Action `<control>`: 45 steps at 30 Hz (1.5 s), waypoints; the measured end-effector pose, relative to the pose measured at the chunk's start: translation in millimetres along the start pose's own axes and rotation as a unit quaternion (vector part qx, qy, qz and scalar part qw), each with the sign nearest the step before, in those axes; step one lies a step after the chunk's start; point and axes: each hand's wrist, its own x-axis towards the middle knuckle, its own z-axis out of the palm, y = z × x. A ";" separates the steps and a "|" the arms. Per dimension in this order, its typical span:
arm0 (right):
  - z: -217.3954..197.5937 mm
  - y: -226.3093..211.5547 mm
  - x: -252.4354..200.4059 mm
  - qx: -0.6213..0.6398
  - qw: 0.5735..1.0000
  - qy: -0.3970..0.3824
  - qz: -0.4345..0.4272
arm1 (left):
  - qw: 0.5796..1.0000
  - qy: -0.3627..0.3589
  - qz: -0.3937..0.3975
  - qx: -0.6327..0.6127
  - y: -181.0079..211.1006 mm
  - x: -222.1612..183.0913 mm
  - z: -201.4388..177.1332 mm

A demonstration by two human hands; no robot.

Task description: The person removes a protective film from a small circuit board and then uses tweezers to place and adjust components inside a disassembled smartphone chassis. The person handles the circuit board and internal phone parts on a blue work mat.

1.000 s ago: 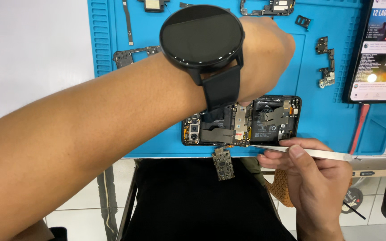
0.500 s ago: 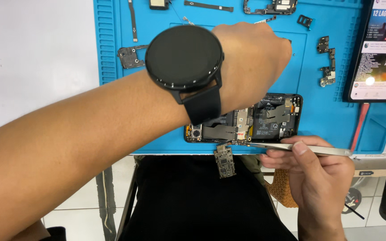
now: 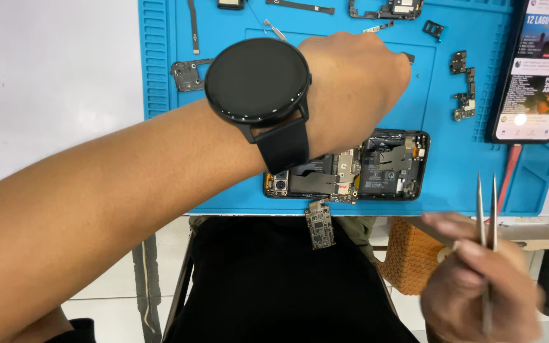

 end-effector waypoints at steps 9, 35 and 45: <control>51.6 -19.2 70.4 -0.206 0.894 -0.167 -0.361 | 0.988 -0.134 -0.070 -0.012 6.4 5.7 -17.2; 52.6 -6.5 86.2 -0.162 0.882 -0.192 -0.398 | 0.998 -0.001 -0.026 -0.049 -6.5 -23.3 -9.5; 52.2 -9.7 86.2 -0.145 0.896 -0.200 -0.370 | 0.961 0.256 0.068 -0.084 23.3 -124.8 -9.6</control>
